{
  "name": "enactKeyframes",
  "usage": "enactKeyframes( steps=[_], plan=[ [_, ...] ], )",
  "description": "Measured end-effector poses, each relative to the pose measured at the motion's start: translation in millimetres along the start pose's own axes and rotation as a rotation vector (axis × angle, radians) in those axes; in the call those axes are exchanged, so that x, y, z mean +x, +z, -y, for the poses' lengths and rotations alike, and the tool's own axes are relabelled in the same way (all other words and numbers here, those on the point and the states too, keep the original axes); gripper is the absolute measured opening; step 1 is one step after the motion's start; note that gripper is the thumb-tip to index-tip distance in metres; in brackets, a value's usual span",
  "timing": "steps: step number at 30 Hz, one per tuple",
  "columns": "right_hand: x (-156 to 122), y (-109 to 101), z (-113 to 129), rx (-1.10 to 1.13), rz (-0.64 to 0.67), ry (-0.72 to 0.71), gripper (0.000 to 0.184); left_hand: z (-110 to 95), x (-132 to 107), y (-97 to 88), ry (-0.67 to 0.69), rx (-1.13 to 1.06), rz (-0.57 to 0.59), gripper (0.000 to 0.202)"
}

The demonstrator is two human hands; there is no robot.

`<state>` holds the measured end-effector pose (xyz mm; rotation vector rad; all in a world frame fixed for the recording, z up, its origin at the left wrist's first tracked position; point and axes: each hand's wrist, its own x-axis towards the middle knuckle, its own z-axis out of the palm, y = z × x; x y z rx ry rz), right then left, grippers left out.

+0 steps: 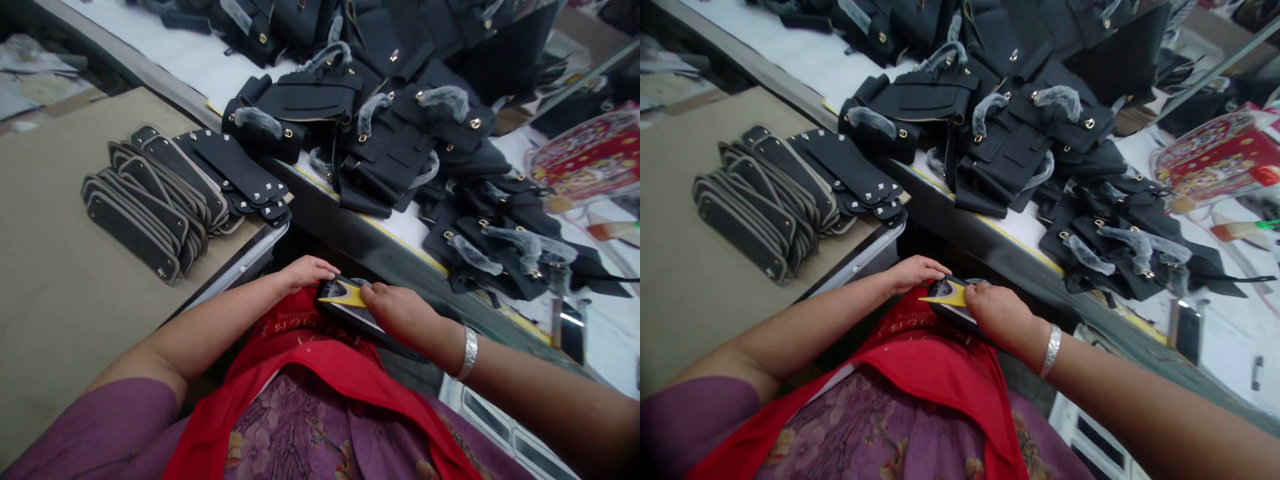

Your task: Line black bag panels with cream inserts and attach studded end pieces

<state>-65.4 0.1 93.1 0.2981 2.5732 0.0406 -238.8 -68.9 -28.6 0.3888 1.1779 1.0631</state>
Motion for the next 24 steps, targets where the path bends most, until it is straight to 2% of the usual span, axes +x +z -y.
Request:
enactKeyframes(
  steps=[7, 14, 19, 24],
  plan=[
    [-12.5, -0.2, -8.5, 0.011, -0.041, -0.018, 0.019, 4.3, -3.1, 1.7, 0.013, -0.012, -0.004, 0.035],
    [-3.7, 11.7, -5.0, 0.067, -0.017, -0.025, 0.021, 7.4, -4.4, -0.5, -0.001, -0.087, 0.042, 0.045],
    [-0.8, 20.3, -7.3, 0.130, -0.067, -0.032, 0.021, 4.6, -5.3, -0.7, -0.020, -0.102, 0.058, 0.042],
    [4.0, 19.8, -10.0, 0.348, -0.016, 0.007, 0.020, 0.1, -6.3, 2.6, -0.016, -0.028, 0.013, 0.032]
  ],
)
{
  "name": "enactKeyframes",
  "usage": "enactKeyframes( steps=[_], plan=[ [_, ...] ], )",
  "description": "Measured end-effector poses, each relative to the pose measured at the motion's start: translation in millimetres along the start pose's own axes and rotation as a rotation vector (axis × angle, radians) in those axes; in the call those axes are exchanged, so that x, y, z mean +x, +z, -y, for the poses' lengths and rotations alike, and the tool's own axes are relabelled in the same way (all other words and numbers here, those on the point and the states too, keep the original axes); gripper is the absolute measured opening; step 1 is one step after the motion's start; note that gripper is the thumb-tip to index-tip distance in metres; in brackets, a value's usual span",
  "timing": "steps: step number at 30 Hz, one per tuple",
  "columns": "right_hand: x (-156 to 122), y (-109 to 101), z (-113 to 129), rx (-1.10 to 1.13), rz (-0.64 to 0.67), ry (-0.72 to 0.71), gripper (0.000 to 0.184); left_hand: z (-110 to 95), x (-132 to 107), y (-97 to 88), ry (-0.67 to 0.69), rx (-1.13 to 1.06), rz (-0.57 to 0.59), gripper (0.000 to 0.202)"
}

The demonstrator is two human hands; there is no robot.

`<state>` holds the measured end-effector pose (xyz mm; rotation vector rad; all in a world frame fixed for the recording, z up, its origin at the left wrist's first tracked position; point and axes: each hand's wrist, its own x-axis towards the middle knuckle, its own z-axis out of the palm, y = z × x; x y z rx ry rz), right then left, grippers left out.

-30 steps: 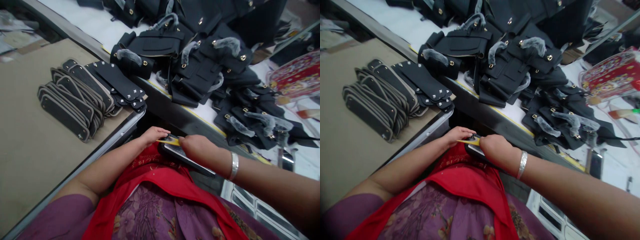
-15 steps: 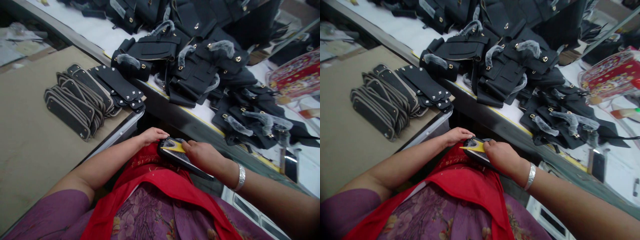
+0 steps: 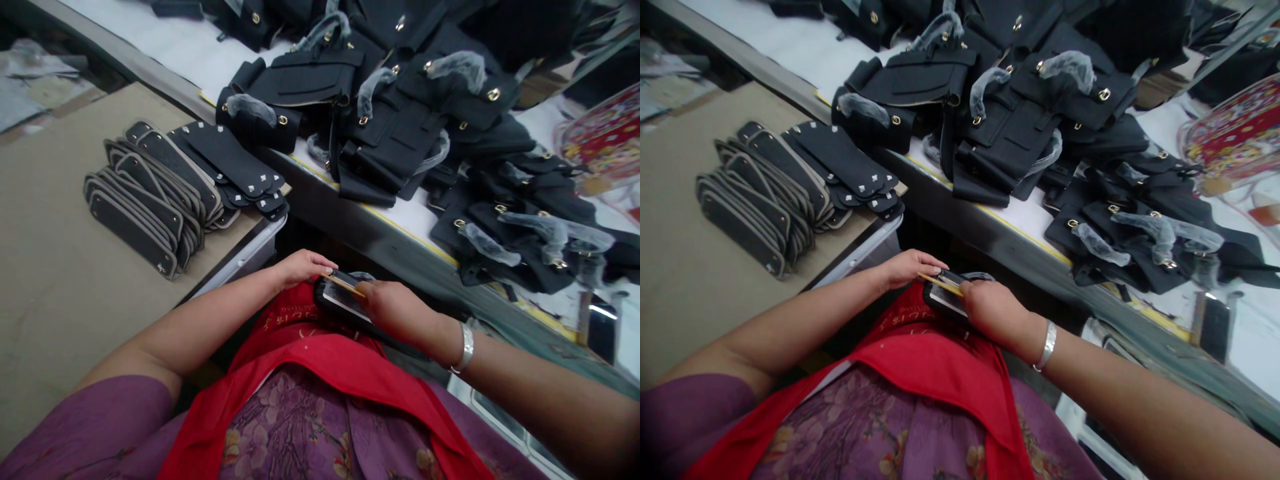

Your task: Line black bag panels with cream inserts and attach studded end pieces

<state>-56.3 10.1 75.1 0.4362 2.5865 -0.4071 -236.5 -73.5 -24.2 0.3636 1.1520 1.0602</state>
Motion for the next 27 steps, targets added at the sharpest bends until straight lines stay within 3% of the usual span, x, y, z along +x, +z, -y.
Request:
enactKeyframes(
  steps=[5, 8, 12, 18, 27],
  plan=[
    [1.1, -1.2, 4.4, 0.381, 0.031, 0.120, 0.030, -0.8, -2.8, 3.0, 0.037, 0.022, -0.016, 0.024],
    [0.3, 3.0, 3.5, 0.487, 0.023, 0.143, 0.035, -0.7, -3.6, 2.9, 0.018, 0.008, -0.007, 0.027],
    [-0.6, 6.6, -2.5, 0.272, 0.003, 0.071, 0.026, -1.9, -2.2, 2.7, -0.017, 0.008, 0.011, 0.030],
    [-3.5, -9.2, -11.8, -0.145, 0.005, -0.089, 0.018, -5.2, -1.2, 4.3, 0.107, 0.169, -0.024, 0.024],
    [5.5, -29.6, -13.9, -0.371, 0.065, -0.222, 0.022, -6.7, 0.8, 0.8, 0.113, 0.195, 0.019, 0.027]
  ],
)
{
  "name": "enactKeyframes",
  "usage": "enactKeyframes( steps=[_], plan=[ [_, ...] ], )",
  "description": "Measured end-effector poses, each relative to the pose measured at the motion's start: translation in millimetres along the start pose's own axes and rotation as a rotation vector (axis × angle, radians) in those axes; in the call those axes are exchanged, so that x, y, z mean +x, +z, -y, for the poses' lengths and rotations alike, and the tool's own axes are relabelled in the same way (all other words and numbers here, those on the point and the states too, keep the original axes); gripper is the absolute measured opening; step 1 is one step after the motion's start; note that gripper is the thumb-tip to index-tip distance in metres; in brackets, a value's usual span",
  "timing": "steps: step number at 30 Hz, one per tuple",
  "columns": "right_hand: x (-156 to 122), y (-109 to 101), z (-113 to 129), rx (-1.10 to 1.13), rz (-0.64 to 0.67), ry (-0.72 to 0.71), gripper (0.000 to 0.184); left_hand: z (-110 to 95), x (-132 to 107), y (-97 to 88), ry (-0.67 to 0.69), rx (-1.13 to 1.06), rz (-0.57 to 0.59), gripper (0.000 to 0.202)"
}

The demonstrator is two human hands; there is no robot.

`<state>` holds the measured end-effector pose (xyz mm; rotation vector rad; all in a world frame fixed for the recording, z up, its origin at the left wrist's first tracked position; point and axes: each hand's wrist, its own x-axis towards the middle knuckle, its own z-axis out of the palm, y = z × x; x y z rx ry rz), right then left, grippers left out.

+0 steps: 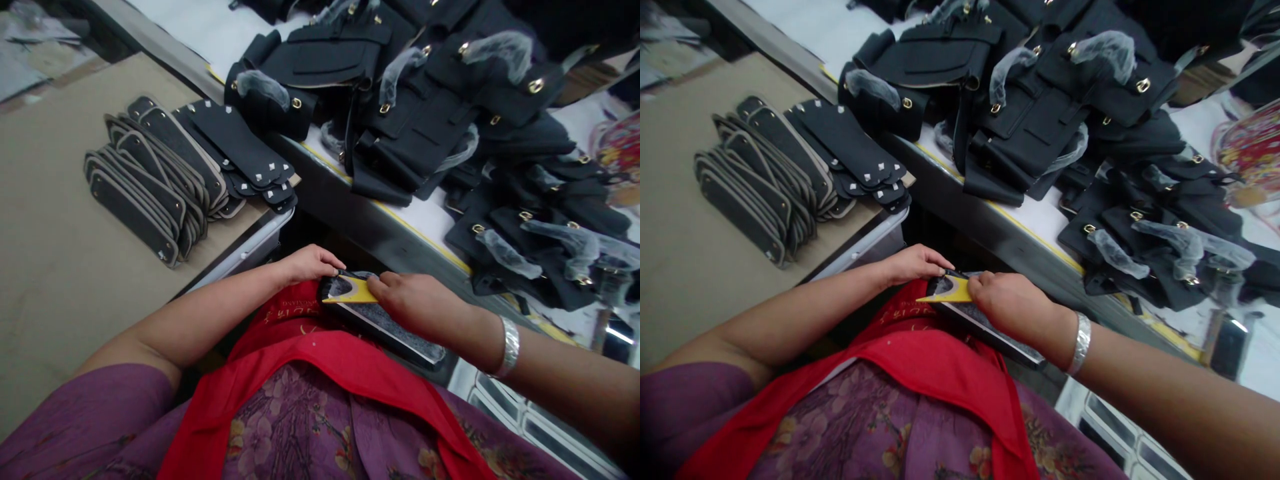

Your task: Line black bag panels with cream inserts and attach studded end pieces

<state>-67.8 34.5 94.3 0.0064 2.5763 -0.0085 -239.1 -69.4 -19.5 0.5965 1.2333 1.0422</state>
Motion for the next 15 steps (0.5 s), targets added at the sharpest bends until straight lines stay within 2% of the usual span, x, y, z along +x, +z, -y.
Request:
enactKeyframes(
  steps=[15],
  plan=[
    [14.1, -14.3, -4.0, -0.080, 0.032, -0.084, 0.022, -2.3, 1.8, -0.7, -0.043, -0.009, -0.013, 0.025]
  ],
)
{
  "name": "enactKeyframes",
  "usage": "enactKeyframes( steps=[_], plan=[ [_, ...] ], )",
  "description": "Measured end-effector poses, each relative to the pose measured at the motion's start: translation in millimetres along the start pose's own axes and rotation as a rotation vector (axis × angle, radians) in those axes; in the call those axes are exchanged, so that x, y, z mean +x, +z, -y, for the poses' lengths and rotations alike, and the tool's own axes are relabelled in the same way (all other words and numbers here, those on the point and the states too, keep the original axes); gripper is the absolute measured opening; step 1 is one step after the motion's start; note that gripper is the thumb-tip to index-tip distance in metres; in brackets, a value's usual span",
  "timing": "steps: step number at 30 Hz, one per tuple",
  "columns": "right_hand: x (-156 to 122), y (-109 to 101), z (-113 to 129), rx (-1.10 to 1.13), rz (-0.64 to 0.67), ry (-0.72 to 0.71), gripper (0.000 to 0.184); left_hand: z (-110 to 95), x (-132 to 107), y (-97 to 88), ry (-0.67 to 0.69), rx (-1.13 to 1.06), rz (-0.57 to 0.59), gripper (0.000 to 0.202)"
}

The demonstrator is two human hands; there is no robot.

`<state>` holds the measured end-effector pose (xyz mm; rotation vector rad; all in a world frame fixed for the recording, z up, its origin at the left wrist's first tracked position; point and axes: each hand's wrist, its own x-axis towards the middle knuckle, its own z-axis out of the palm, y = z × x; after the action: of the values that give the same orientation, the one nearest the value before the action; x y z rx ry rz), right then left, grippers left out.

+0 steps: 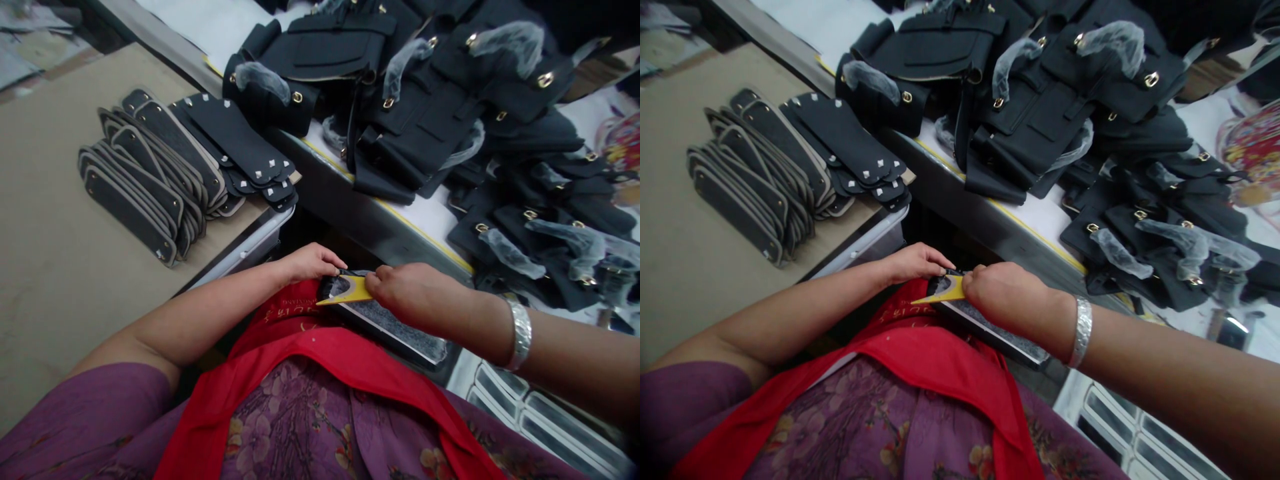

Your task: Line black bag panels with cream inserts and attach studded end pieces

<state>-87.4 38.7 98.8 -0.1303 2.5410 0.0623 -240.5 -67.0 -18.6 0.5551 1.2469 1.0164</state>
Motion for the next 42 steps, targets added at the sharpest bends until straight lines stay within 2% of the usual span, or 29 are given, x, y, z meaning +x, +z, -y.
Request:
enactKeyframes(
  steps=[4, 11, 18, 22, 42],
  plan=[
    [4.8, -3.6, -1.4, -0.010, 0.017, -0.019, 0.022, 0.1, -0.2, 0.2, 0.024, 0.041, -0.006, 0.024],
    [15.0, -22.8, 2.1, -0.012, 0.127, -0.016, 0.018, 5.7, 0.4, -2.8, 0.081, 0.063, 0.012, 0.026],
    [8.2, -18.7, -2.4, -0.045, -0.002, -0.037, 0.019, 14.3, -0.6, -7.6, 0.052, -0.054, 0.057, 0.030],
    [11.2, -20.5, -1.8, -0.049, -0.005, -0.058, 0.019, 13.1, 1.0, -7.5, 0.026, -0.054, 0.053, 0.029],
    [36.3, -50.1, 8.9, 0.020, 0.315, 0.032, 0.025, 2.3, -1.1, -2.6, 0.011, 0.126, 0.001, 0.029]
  ],
)
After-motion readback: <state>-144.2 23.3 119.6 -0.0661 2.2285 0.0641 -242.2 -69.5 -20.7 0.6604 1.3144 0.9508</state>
